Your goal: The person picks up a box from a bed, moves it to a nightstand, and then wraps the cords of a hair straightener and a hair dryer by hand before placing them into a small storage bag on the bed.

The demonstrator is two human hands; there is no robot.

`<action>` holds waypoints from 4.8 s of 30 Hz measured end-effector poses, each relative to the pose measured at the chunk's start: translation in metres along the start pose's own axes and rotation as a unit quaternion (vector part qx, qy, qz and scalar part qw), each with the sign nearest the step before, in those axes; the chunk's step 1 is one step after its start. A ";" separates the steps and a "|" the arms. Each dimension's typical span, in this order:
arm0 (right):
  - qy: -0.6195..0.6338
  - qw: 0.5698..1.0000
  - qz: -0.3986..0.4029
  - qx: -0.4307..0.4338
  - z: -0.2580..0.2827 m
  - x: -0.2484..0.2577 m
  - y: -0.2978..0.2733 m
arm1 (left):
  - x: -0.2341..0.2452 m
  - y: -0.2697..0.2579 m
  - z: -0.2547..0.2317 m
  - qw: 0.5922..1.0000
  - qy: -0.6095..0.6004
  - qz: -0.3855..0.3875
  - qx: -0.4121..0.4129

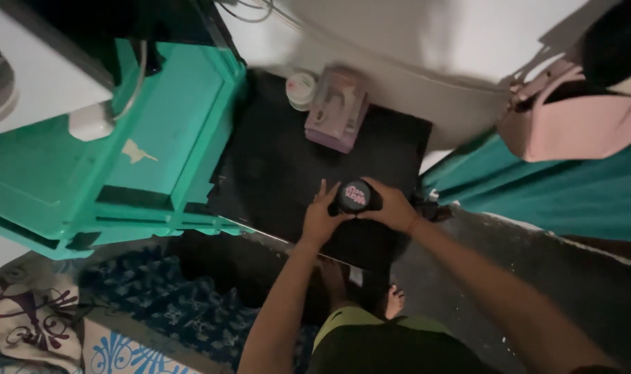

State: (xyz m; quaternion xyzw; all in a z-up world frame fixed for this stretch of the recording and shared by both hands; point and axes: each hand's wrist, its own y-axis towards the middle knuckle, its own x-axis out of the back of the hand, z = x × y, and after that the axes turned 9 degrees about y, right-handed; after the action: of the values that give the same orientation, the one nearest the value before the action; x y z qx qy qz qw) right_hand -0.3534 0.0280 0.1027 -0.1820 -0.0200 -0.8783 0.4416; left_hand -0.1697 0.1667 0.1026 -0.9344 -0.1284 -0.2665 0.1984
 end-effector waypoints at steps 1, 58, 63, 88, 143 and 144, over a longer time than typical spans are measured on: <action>-0.002 1.000 0.002 0.003 0.010 -0.002 0.006 | 0.009 0.001 0.001 1.000 -0.001 -0.004 -0.001; -0.352 0.914 -0.146 0.137 0.073 0.011 0.189 | 0.153 0.153 -0.007 0.942 0.282 -0.117 -0.141; -0.464 0.853 -0.176 0.159 0.039 0.015 0.141 | 0.119 0.121 0.017 0.897 0.383 -0.175 -0.132; -0.346 0.799 0.142 0.470 0.102 -0.093 -0.087 | -0.076 -0.353 0.036 0.777 0.336 -0.443 0.296; -0.327 0.746 0.241 0.527 0.200 -0.801 -0.762 | -0.172 -1.276 0.422 0.626 0.368 -0.579 0.371; -0.326 0.757 0.239 0.513 0.203 -0.818 -0.774 | -0.162 -1.296 0.434 0.630 0.364 -0.580 0.366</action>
State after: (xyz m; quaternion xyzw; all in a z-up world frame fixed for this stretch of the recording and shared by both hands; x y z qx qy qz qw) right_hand -0.4535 1.1674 0.1130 -0.2024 -0.5659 -0.4900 0.6314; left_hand -0.5574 1.4865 0.0668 -0.3451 -0.6484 -0.5760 0.3588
